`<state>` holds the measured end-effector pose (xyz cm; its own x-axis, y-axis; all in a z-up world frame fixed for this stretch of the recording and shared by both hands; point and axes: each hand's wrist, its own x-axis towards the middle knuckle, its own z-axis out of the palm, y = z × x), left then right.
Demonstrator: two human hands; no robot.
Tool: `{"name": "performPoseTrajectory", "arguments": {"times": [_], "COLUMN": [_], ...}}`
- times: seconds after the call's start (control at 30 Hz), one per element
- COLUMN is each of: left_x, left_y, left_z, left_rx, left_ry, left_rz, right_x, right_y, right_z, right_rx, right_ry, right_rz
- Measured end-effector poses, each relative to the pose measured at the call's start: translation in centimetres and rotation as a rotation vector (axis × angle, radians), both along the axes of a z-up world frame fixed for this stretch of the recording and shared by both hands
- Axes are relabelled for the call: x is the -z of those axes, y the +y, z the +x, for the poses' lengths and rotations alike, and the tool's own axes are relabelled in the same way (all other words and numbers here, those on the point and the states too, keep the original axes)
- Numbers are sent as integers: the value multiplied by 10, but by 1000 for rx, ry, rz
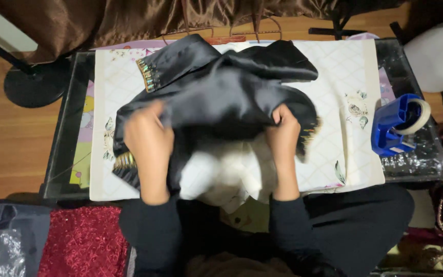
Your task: Smoothing and folding a black satin garment with gold trim on a low work surface
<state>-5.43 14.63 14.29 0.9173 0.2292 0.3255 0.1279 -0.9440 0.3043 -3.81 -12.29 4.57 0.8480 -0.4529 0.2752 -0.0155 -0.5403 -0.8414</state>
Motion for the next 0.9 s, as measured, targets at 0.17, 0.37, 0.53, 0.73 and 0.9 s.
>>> {"name": "performPoseTrajectory", "arguments": {"times": [0.17, 0.37, 0.53, 0.73, 0.9], "left_x": [-32, 20, 78, 85, 77], "left_y": [-1, -4, 0, 10, 59], "left_z": [51, -27, -46, -47, -60], "left_rx": [279, 528, 591, 360, -379], "left_ry": [-1024, -384, 17, 51, 506], "left_rz": [75, 61, -47, -684, -554], "right_x": [8, 46, 72, 96, 115], "right_y": [32, -44, -101, -125, -161], "right_z": [50, 40, -6, -16, -17], "right_rx": [-21, -140, -154, -181, 51], "right_ry": [-467, -255, 68, 192, -46], "right_rz": [-29, -103, -122, 86, 336]}}
